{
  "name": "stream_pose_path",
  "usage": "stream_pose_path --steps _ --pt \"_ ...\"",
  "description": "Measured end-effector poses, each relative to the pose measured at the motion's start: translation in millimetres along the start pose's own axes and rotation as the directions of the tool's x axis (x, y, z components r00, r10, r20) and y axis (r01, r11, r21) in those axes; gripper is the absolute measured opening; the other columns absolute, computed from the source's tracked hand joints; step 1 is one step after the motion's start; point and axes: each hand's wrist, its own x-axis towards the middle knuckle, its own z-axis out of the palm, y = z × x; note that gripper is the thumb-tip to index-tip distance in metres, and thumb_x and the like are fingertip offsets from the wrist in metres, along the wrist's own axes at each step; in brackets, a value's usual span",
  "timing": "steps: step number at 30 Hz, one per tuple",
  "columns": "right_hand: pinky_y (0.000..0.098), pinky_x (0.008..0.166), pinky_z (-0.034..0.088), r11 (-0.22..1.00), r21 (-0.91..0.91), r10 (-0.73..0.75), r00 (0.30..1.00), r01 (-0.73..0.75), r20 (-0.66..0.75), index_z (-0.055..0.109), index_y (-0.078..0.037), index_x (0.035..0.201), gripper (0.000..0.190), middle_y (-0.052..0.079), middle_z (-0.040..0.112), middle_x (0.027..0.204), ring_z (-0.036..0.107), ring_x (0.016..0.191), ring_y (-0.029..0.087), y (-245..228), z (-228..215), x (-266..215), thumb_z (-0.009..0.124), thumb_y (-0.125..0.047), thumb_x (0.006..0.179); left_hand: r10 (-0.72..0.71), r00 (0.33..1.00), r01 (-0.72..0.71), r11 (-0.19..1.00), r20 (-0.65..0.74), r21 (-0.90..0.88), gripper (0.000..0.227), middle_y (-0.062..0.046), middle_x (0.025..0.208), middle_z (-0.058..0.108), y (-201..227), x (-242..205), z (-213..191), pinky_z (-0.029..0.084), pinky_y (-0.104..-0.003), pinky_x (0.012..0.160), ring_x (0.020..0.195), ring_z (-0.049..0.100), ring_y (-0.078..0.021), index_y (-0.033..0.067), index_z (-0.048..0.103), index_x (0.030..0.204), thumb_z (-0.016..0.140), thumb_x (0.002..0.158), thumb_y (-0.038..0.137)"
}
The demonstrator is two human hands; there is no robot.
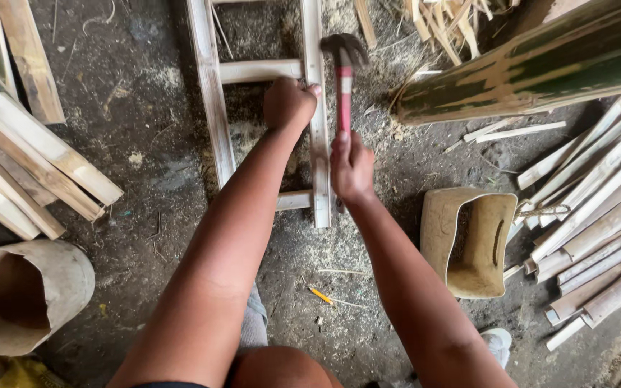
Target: The person assembles a small wooden ladder-like frame by inserting dowels into pre-drilled holes and securing them with a hammer. They then mark the frame with a pencil.
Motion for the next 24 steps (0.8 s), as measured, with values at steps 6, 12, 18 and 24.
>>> stream_pose_path --steps 6,12,18,24 --pt "0.0237 0.033 0.039 0.82 -0.039 -0.568 0.802 0.571 -0.185 0.044 0.009 0.134 0.068 -0.004 0.05 0.059 0.045 0.044 0.007 -4 0 -21 0.017 -0.05 0.112 -0.03 0.998 0.03 1.0 0.053 -0.008 0.034 -0.008 0.074 0.073 -2 -2 2 0.055 -0.037 0.055 0.061 0.072 -0.0184 0.0082 0.066 0.074 0.074 0.091 0.037" --pt "0.0281 0.032 0.041 0.995 -0.095 -0.001 1.0 0.001 0.005 0.058 -0.006 0.095 0.054 -0.001 0.049 0.056 0.043 0.04 0.011 17 -10 -13 0.023 -0.044 0.11 -0.068 0.994 0.067 0.998 0.089 0.019 0.038 -0.007 0.071 0.072 6 -8 -8 0.049 -0.035 0.048 0.057 0.067 -0.0175 0.0084 0.062 0.073 0.074 0.092 0.039" --pt "0.0447 0.06 0.052 0.853 -0.508 -0.316 0.893 0.119 -0.321 0.059 -0.003 0.107 0.021 0.013 0.063 0.08 0.061 0.066 0.029 40 -40 -88 0.058 -0.024 0.104 0.067 0.998 -0.068 0.997 0.019 0.048 0.039 -0.008 0.07 0.071 -6 -8 -2 0.049 -0.037 0.051 0.058 0.066 -0.0188 0.0071 0.065 0.073 0.076 0.094 0.039" --pt "0.0473 0.082 0.053 0.812 -0.582 -0.464 0.647 0.038 -0.605 0.063 -0.005 0.109 0.011 0.016 0.069 0.097 0.065 0.089 0.037 66 -121 -158 0.065 -0.006 0.098 0.548 0.795 -0.543 0.834 -0.26 0.098 0.027 -0.014 0.087 0.067 -42 -48 -3 0.052 -0.048 0.068 0.079 0.067 -0.0336 0.0023 0.061 0.098 0.081 0.089 0.018"
